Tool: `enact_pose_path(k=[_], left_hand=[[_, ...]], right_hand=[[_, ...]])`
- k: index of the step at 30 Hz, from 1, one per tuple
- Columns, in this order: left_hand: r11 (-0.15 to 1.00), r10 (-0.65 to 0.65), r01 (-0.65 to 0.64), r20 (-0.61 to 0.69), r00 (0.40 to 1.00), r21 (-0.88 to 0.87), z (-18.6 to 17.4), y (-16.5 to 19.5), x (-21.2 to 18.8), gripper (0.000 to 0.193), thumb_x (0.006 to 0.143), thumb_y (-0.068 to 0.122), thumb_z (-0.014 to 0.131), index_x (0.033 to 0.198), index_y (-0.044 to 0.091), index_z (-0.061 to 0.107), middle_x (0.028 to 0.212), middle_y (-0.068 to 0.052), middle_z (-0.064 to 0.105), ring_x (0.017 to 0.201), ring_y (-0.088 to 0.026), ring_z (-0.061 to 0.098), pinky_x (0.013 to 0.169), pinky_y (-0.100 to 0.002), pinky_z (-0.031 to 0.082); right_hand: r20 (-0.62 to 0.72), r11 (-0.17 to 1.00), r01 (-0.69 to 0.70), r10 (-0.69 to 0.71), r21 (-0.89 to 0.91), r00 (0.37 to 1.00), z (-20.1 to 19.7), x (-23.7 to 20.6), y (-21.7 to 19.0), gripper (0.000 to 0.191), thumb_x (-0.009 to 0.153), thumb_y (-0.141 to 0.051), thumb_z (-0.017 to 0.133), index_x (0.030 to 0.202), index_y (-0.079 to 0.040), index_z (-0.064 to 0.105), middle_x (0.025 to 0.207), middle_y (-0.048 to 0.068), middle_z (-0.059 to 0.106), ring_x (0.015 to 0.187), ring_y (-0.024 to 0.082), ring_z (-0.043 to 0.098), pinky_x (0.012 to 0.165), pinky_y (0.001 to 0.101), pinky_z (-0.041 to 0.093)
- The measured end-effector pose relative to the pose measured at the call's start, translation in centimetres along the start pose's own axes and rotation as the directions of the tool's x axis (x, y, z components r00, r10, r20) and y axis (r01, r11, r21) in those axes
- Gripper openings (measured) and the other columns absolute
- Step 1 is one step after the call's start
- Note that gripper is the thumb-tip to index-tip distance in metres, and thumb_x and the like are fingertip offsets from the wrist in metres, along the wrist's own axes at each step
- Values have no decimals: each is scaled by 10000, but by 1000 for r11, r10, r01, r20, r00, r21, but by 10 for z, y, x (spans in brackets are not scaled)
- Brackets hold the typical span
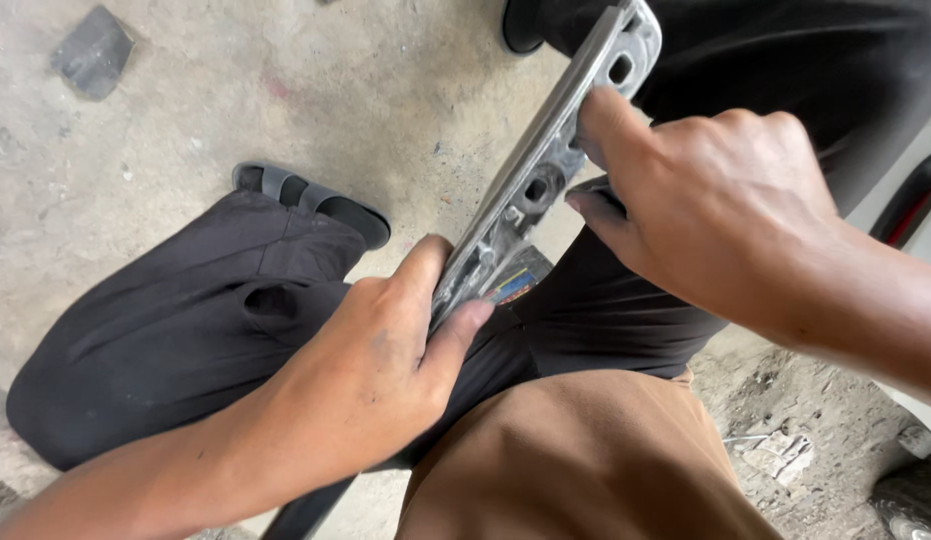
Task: The person sits on the floor and uses a sanding block to smooth the surface of a metal part. They repeatedly rub the sanding block along the edges and flat surfaces of the part, occasionally rotating it to access different areas.
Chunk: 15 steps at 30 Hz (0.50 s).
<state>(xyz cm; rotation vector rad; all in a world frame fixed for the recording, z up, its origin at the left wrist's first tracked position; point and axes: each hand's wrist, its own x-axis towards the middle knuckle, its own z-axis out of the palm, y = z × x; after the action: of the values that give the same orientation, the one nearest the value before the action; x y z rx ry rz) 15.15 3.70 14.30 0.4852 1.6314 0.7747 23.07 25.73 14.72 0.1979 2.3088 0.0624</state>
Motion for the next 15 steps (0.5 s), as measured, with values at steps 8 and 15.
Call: enact_pose_path(k=[8, 15], left_hand=[[996, 88, -85, -68, 994, 33, -2, -2, 0, 249, 935, 188, 631, 986, -19, 501, 526, -207, 629, 417, -311, 677, 368, -423, 432], [1000, -2, 3, 20, 1000, -20, -4, 1, -2, 260, 958, 226, 604, 965, -3, 481, 493, -174, 602, 388, -281, 654, 377, -395, 431]], right_hand=[[-467, 864, 275, -53, 422, 883, -23, -13, 5, 443, 826, -245, 851, 953, 15, 515, 689, 115, 602, 493, 187, 593, 387, 313, 448], [-500, 682, 350, 26, 642, 866, 34, 6, 4, 407, 879, -141, 847, 967, 30, 488, 700, 104, 625, 589, 171, 685, 486, 289, 528]])
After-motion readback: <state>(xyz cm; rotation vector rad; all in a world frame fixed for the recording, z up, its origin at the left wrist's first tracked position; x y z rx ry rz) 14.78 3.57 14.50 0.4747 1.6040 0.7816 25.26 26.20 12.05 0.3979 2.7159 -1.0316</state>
